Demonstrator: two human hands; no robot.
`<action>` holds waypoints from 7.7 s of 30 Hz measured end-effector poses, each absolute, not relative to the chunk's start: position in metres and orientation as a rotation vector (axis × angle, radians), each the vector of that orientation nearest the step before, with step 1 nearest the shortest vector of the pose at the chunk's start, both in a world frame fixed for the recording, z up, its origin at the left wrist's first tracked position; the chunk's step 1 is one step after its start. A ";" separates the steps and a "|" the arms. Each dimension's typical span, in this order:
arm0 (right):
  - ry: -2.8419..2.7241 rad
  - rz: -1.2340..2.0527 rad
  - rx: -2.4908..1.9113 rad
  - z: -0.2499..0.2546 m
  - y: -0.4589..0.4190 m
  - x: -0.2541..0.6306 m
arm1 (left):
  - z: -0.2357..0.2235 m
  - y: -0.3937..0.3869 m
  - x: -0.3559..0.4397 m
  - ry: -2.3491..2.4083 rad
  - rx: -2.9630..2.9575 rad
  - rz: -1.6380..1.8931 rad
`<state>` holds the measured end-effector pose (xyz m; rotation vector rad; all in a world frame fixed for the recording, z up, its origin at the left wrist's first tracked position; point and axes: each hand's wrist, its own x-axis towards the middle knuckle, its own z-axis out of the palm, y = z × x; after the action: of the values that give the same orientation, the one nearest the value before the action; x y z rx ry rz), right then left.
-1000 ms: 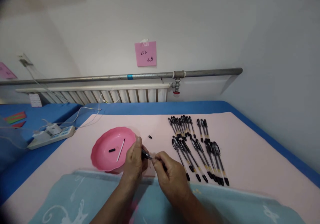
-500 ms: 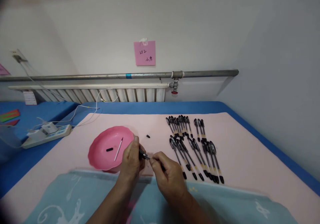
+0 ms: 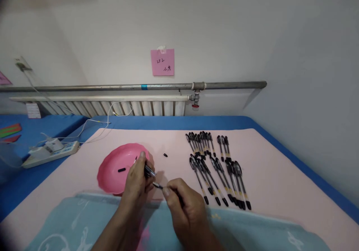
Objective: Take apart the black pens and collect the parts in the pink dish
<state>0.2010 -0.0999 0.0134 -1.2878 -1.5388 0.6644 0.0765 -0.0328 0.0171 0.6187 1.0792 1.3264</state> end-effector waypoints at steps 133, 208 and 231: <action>-1.735 0.408 -1.400 -0.011 -0.088 0.201 | 0.002 -0.042 0.089 1.101 0.707 1.216; -1.753 0.442 -1.364 0.001 -0.093 0.205 | 0.019 -0.040 0.079 1.215 0.616 1.468; -1.704 0.517 -1.390 0.001 -0.093 0.195 | 0.003 -0.044 0.088 1.236 0.702 1.461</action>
<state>0.1955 -0.0934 0.0008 -1.3904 -1.7037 0.5168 0.0884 -0.0442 0.0025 0.7024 1.2360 1.4611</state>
